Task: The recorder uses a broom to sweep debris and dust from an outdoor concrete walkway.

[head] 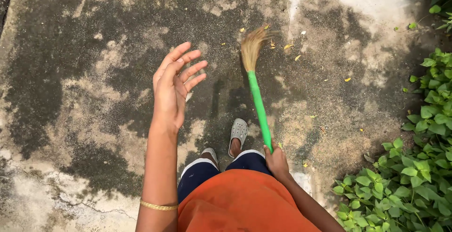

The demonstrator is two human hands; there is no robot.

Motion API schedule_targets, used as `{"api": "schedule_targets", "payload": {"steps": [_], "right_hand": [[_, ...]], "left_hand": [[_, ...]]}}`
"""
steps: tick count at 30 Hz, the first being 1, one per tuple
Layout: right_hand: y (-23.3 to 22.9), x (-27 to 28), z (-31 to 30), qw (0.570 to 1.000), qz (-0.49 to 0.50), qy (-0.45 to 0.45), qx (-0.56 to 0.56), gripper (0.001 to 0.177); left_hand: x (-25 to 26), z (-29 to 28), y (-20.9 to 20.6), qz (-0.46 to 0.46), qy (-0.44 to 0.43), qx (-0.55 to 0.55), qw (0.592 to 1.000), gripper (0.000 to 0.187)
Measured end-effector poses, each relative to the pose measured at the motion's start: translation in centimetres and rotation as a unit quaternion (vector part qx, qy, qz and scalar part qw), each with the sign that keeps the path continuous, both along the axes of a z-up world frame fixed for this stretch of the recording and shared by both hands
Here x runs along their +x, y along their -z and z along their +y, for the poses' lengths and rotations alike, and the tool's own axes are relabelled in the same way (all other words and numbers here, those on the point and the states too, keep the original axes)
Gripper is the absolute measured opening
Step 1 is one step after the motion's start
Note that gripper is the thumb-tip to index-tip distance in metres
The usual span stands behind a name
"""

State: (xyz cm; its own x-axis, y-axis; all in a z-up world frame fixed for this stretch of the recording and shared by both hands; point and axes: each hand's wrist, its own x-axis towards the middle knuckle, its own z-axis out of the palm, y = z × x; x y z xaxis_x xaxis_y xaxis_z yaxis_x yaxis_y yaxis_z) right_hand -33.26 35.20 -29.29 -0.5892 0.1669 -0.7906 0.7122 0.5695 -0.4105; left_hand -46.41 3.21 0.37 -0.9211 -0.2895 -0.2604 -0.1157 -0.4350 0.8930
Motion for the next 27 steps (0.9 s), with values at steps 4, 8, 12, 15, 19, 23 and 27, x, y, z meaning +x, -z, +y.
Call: {"api": "schedule_targets", "payload": {"steps": [4, 8, 12, 15, 19, 23, 27], "right_hand": [[-2.0, -6.1, -3.6, 0.906, 0.028, -0.402, 0.13, 0.062], [9.4, -10.5, -3.9, 0.834, 0.076, -0.496, 0.227, 0.061], [7.1, -11.6, 3.1, 0.899, -0.012, -0.388, 0.204, 0.054], [8.9, -10.5, 10.8, 0.948, -0.07, -0.181, 0.251, 0.058], [9.1, -11.8, 15.0, 0.967, -0.06, 0.166, 0.186, 0.046], [10.9, -14.9, 13.3, 0.883, 0.123, 0.453, 0.019, 0.041], [1.6, -14.2, 3.4, 0.946, 0.133, 0.292, 0.049, 0.049]], "left_hand": [[-0.4, -0.2, -0.2, -0.005, -0.019, 0.003, 1.0, 0.042], [-1.0, -1.4, -0.5, -0.007, -0.029, 0.002, 1.0, 0.044], [-1.9, -3.9, -0.7, -0.004, -0.04, 0.008, 0.999, 0.044], [-3.3, -5.2, -0.2, -0.021, -0.039, -0.029, 0.999, 0.045], [-5.6, -6.1, -0.1, -0.007, -0.03, -0.003, 1.0, 0.045], [-8.8, -7.2, 0.8, -0.011, -0.01, 0.015, 1.0, 0.044], [-11.6, -8.1, 1.0, -0.008, 0.01, 0.028, 1.0, 0.043]]}}
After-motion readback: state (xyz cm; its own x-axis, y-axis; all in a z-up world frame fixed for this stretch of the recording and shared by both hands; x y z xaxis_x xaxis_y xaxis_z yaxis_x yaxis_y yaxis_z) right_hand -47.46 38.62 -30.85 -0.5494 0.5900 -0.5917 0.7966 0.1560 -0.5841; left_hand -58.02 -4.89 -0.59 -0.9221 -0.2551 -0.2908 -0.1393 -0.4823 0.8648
